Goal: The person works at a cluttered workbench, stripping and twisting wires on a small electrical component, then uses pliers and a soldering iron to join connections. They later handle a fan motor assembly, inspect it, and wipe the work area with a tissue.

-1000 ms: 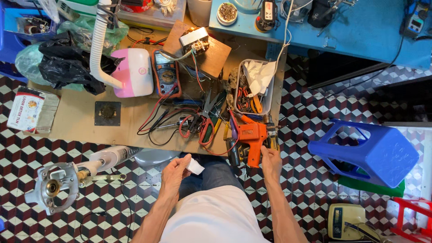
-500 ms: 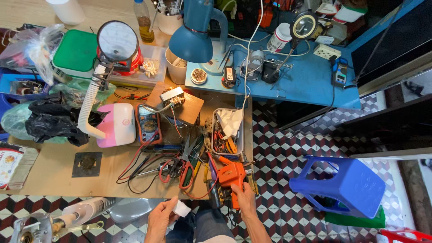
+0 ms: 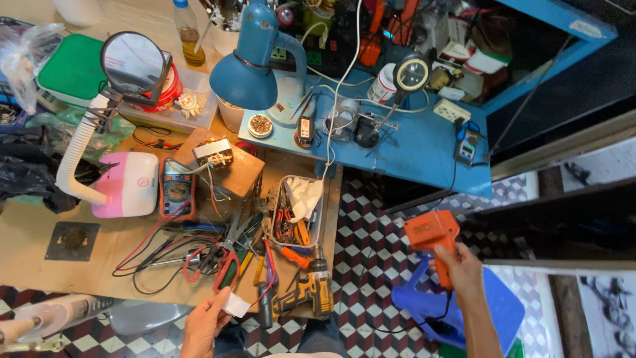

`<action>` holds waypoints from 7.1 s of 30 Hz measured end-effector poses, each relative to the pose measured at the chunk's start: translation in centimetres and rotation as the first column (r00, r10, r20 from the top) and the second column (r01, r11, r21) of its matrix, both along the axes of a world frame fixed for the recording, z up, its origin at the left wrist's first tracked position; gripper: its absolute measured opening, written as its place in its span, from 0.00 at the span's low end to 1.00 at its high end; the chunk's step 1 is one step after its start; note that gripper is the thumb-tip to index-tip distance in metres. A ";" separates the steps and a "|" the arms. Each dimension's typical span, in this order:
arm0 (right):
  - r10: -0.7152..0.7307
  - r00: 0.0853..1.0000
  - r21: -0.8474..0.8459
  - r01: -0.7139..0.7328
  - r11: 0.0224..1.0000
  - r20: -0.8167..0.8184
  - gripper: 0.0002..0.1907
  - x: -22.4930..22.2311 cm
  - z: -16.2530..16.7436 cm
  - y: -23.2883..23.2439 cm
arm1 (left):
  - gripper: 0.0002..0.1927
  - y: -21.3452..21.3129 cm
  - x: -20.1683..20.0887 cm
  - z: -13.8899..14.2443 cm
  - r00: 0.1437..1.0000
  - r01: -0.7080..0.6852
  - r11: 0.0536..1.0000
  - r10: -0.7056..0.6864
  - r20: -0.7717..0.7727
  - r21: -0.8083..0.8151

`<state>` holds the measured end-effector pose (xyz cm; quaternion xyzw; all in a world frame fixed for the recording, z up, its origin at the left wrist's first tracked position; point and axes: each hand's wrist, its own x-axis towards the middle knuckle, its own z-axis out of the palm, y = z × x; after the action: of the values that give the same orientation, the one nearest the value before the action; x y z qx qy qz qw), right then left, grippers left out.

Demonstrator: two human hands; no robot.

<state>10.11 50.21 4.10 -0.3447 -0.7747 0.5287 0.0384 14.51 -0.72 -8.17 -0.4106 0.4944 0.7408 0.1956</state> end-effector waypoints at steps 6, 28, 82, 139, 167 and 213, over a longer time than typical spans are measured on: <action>0.188 0.980 -0.310 -0.200 0.929 -0.067 0.22 -16.2 -0.8 5.9 | 0.19 4.2 0.3 -0.1 0.975 -0.223 0.971 0.224 0.000 -0.084; 0.613 0.751 0.388 -0.503 0.772 -0.246 0.12 -14.7 -6.4 -9.6 | 0.16 9.8 2.6 3.4 0.864 -0.503 0.863 0.501 -0.045 -0.054; 0.921 0.076 0.633 -0.748 -0.200 0.381 0.04 -13.1 -16.4 -28.2 | 0.17 6.2 5.4 -1.6 0.913 -0.400 0.916 0.400 0.082 -0.017; 0.744 0.568 0.090 -0.812 0.577 0.352 0.16 -1.0 -17.3 -11.2 | 0.16 11.5 1.2 -2.1 0.948 -0.315 0.942 0.305 -0.095 -0.118; 0.449 0.667 0.113 -0.622 0.775 0.595 0.37 9.2 -46.5 9.9 | 0.17 33.6 5.7 -24.5 0.938 0.338 0.930 -0.321 0.130 -0.147; 0.949 0.000 0.171 -0.984 -0.057 0.316 0.13 16.9 -70.8 4.6 | 0.18 35.7 10.2 -41.2 0.696 0.704 0.651 -0.713 0.090 -0.283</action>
<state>27.02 54.83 -66.73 0.2911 -0.8686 0.2360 -0.3242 24.67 34.95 -49.38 -0.1987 0.7229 0.5289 0.3978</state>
